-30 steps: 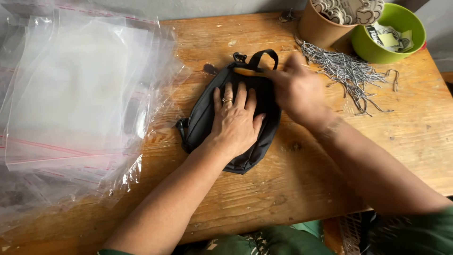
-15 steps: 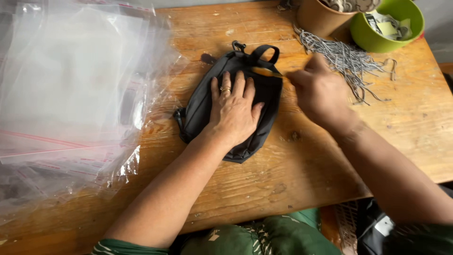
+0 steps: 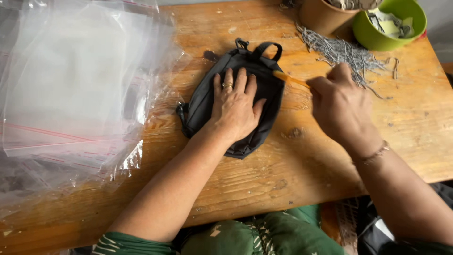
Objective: The person smooths a small black pouch with a toothbrush, places a printed paper insert inside, and then attaches a metal chain to a decorative tag. The tag is then affixed to the pouch, completing the assembly.
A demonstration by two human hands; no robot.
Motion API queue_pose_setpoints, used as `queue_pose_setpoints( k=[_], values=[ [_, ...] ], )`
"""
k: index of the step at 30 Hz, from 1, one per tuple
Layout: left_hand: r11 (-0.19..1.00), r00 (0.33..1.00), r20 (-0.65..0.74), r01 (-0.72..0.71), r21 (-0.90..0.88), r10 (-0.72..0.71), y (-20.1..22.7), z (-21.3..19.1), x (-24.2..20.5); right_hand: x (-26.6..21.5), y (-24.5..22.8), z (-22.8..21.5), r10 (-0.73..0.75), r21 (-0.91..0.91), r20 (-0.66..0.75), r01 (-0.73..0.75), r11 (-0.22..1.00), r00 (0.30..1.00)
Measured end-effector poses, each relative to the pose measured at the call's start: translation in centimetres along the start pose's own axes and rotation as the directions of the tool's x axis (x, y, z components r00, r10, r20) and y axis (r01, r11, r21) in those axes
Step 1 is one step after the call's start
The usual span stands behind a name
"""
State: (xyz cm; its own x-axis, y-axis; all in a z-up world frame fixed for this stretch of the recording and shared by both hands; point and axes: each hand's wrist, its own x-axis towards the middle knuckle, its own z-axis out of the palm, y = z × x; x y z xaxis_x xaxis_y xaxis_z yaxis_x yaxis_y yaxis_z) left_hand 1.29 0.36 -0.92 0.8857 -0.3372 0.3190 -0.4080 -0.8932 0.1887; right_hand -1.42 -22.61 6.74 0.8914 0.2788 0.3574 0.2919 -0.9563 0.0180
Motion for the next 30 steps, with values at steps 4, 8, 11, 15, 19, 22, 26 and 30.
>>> queue_pose_setpoints(
  k=[4, 8, 11, 15, 19, 22, 26, 30],
  values=[
    [0.992, 0.999, -0.036, 0.008, -0.124, -0.013, -0.8, 0.3, 0.0, 0.3, -2.4, 1.8, 0.103, 0.071, 0.013, -0.104, 0.992, 0.995],
    [0.866, 0.952, -0.216, 0.085, -0.493, -0.216, -1.9, 0.1, -0.4, -2.9, -4.4, 0.9, 0.057, 0.215, 0.102, -0.078, 0.974, 0.993],
    [0.851, 0.944, -0.242, 0.068, -0.521, -0.224, -1.9, 0.0, -0.1, -5.2, -5.2, 0.0, 0.002, 0.281, 0.201, -0.060, 0.958, 0.980],
    [0.828, 0.965, -0.159, 0.086, -0.554, -0.207, -1.5, -1.0, -0.4, -3.7, -3.3, 1.6, -0.009, 0.347, 0.109, -0.029, 0.938, 0.994],
    [0.854, 0.968, -0.187, 0.050, -0.519, -0.170, -1.6, -0.6, -0.6, 0.6, 3.7, 6.7, 0.034, 0.136, -0.126, -0.017, 0.991, 0.991],
    [0.899, 0.954, -0.282, -0.034, -0.436, -0.101, -1.2, -0.8, -0.7, 2.2, 3.3, 6.1, 0.079, 0.198, -0.169, -0.045, 0.979, 0.982],
    [0.965, 0.917, -0.398, -0.098, -0.244, -0.008, 0.0, -1.9, -0.1, 3.1, 3.1, 7.1, 0.208, 0.362, -0.255, -0.107, 0.926, 0.944],
    [0.997, 0.991, -0.109, 0.069, -0.040, -0.073, 5.2, -6.1, -1.7, 2.7, 2.3, 6.6, 0.261, 0.368, -0.180, -0.181, 0.912, 0.948]
  ],
)
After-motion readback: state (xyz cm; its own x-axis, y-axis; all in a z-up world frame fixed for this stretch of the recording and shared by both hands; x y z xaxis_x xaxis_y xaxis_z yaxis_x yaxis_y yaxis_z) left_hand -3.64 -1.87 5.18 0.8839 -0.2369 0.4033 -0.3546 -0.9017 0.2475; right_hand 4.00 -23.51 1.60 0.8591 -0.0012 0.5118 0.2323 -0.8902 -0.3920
